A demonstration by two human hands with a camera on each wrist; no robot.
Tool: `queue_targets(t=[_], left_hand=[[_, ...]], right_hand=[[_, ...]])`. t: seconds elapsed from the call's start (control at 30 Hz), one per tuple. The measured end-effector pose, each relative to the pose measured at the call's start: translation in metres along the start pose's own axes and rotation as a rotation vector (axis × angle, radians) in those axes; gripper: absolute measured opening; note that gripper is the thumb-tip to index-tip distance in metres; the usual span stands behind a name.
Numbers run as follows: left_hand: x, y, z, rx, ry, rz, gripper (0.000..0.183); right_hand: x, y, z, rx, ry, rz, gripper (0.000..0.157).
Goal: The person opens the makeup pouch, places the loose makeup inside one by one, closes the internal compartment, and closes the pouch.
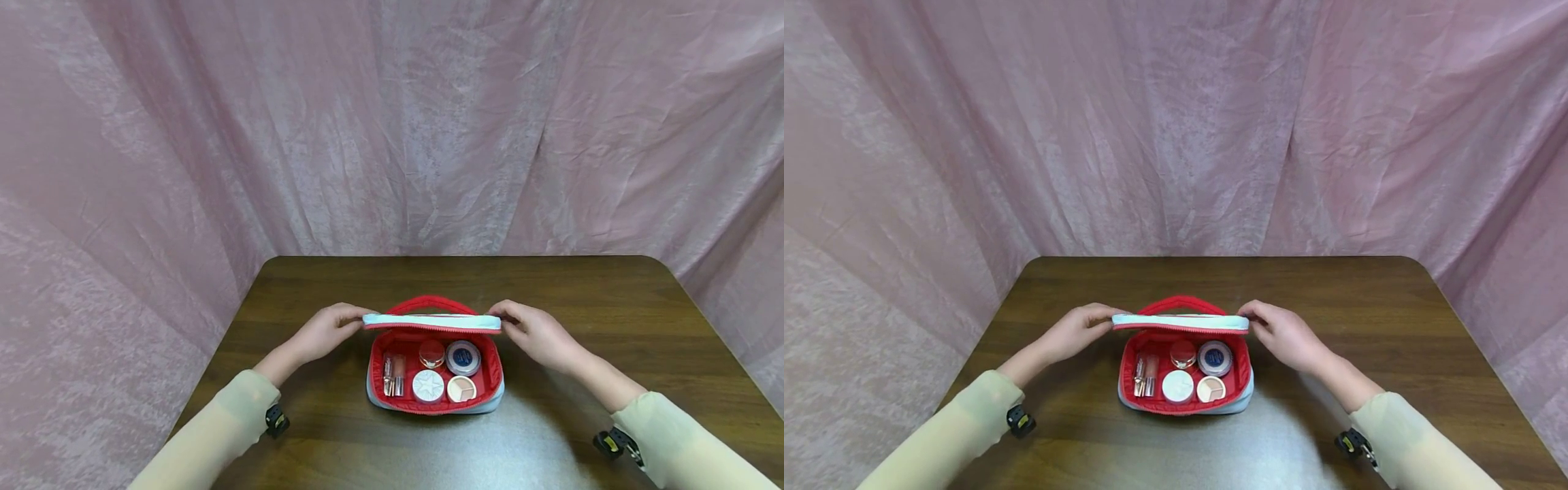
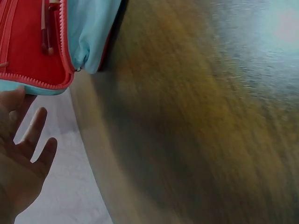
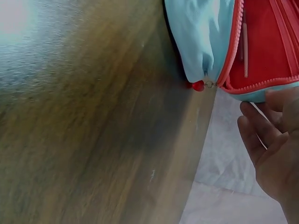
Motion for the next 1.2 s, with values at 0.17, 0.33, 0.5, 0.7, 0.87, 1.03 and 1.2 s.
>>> queue_targets(t=[0.17, 0.33, 0.5, 0.7, 0.87, 1.03, 1.2], left_hand=[[-0.008, 0.005, 0.003, 0.101, -0.015, 0.102, 0.033], [-0.013, 0.009, 0.007, 0.168, -0.030, 0.211, 0.034], [-0.020, 0.011, 0.011, 0.209, -0.040, 0.259, 0.035], [-0.026, 0.013, 0.013, 0.246, -0.023, 0.336, 0.035], [-0.029, 0.014, 0.016, 0.270, -0.004, 0.389, 0.035], [-0.032, 0.016, 0.017, 0.277, 0.015, 0.418, 0.035], [-0.034, 0.019, 0.017, 0.272, 0.019, 0.421, 0.036]], right_hand=[[-0.009, -0.007, 0.002, -0.097, -0.011, -0.107, 0.032], [-0.017, -0.011, 0.005, -0.185, -0.026, -0.185, 0.031], [-0.019, -0.014, 0.008, -0.239, -0.029, -0.278, 0.029], [-0.022, -0.017, 0.011, -0.270, -0.019, -0.347, 0.027], [-0.025, -0.018, 0.013, -0.286, -0.019, -0.393, 0.031], [-0.028, -0.019, 0.013, -0.276, -0.007, -0.417, 0.031], [-0.029, -0.021, 0.013, -0.274, -0.002, -0.431, 0.030]])
Point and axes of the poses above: each hand's wrist, its own x-axis towards the middle knuckle, its own z-axis out of the palm, y = z × x, the point moved 4 cm from there along x, towards the middle knuckle, and after that the axes turned 4 degrees about x, right-handed, at the moved point
